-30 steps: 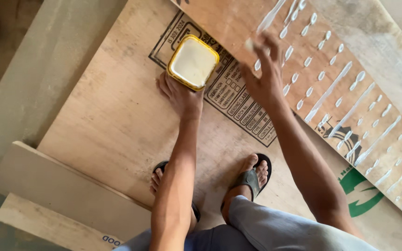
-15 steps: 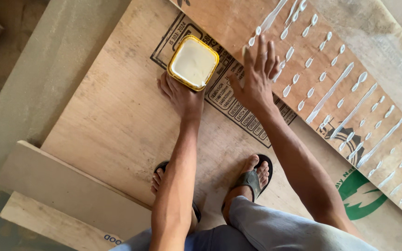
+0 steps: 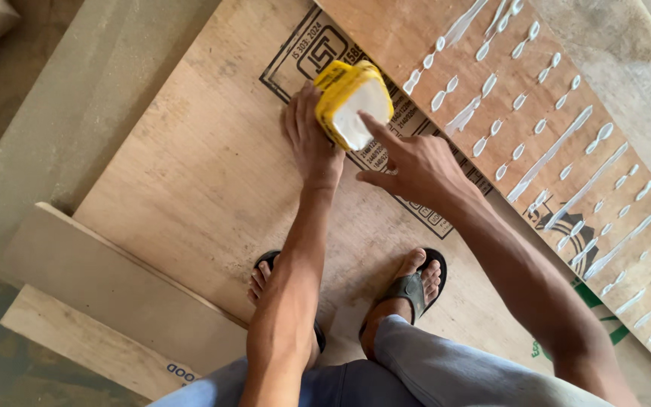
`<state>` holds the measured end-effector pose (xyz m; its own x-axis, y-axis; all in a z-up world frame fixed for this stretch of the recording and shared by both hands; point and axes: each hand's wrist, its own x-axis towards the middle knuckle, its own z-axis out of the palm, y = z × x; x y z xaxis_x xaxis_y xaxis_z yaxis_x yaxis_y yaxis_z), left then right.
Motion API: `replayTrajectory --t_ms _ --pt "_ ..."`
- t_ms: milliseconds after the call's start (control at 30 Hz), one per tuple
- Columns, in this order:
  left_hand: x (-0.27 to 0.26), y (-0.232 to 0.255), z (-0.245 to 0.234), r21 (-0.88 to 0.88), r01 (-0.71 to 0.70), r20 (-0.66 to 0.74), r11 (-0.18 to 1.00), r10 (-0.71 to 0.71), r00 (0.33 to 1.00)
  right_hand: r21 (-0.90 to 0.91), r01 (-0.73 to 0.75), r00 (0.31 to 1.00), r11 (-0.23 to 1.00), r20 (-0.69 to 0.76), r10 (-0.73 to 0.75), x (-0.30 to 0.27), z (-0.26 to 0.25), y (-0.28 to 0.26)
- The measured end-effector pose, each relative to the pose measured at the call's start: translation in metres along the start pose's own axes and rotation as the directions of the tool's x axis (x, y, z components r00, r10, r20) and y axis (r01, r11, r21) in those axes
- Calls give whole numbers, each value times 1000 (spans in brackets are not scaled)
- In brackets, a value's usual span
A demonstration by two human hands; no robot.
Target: The person applies white glue onto a wooden board by hand, spreading it in patterns across the surface. They then pick up a small wooden block.
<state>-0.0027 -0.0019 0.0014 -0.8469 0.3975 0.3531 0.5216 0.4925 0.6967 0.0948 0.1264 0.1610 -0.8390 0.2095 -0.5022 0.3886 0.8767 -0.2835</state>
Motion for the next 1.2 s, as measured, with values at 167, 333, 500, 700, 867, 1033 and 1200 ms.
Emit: replayTrajectory --t_ms 167,333,500,700,867,1033,1200 --pt "-3 0 1 -5 -82 -12 997 82 997 -122 -51 987 991 144 68 38 -5 -21" --pt "4 2 -1 -63 13 -27 998 -15 1000 188 123 992 974 -37 -118 28 -17 -21" --pt "-5 -3 4 2 191 22 982 -191 981 795 -138 990 591 108 86 11 -28 -17" --pt "0 -7 9 90 234 -26 968 -233 972 845 -102 981 526 173 -89 8 -5 -8" --pt "26 -10 5 232 300 65 925 -323 944 776 203 931 597 -342 128 36 -1 65" --pt "43 -15 -3 225 330 99 917 -359 928 284 7 691 959 -694 200 111 -28 155" --pt "50 -12 -4 257 370 123 893 -410 904 230 -209 709 950 -634 309 152 -38 176"
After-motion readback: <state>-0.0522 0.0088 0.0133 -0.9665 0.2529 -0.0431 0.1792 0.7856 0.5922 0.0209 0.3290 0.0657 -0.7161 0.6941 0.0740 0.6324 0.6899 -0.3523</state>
